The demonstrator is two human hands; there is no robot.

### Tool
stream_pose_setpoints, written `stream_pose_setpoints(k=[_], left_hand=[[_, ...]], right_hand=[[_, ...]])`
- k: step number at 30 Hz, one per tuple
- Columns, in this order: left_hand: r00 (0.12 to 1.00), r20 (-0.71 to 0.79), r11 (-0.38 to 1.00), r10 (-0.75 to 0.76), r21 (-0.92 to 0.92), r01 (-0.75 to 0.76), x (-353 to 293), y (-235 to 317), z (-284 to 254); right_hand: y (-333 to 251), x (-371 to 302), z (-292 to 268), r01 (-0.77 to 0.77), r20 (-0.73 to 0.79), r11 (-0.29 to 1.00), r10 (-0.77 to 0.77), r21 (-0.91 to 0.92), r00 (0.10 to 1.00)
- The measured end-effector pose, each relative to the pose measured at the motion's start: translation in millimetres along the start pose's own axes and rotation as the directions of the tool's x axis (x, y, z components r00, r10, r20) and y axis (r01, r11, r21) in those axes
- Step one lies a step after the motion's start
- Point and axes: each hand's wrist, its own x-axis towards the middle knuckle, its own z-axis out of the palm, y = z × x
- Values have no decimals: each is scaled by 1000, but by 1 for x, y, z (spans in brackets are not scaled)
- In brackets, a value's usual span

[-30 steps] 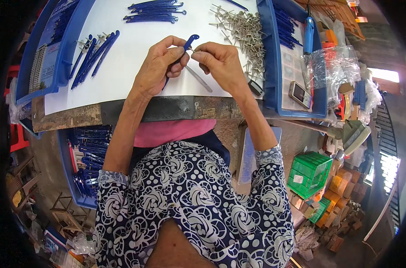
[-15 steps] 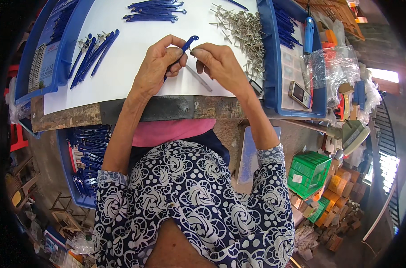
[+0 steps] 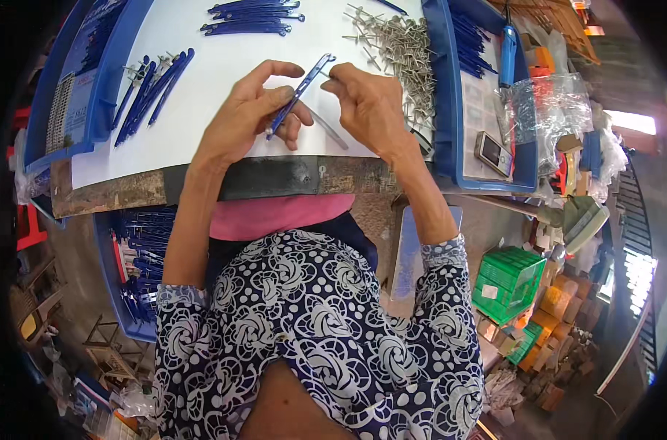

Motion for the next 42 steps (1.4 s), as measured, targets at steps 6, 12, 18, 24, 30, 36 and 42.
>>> stream_pose_setpoints(k=[6,12,18,24,30,36,42], left_hand=[[974,129,976,184,96,-197,7,27,-1],[950,63,924,305,222,-311,17,29,5],[973,29,941,229,250,-229,18,-3,-6],[972,74,927,222,293,-234,6,13,1],[977,85,952,194,224,-208,6,24,2],[966,66,940,250,221,-258,12,6,0],[986,63,972,155,168,-163,12,6,-3]], right_hand=[[-10,-5,0,-53,192,996,38,72,981],[-38,-3,-9,-86,324,946,-21,312,946],[-39,6,-27,-13,94,972,-9,235,996],[-5,2,-10,-4,-5,997,4,81,1000],[-19,1,-5,0,60,992,-8,129,998],[-23,5,-4,125,-30,988,-128,-85,991],[-20,2,-2,38,4,999,-38,-16,999]])
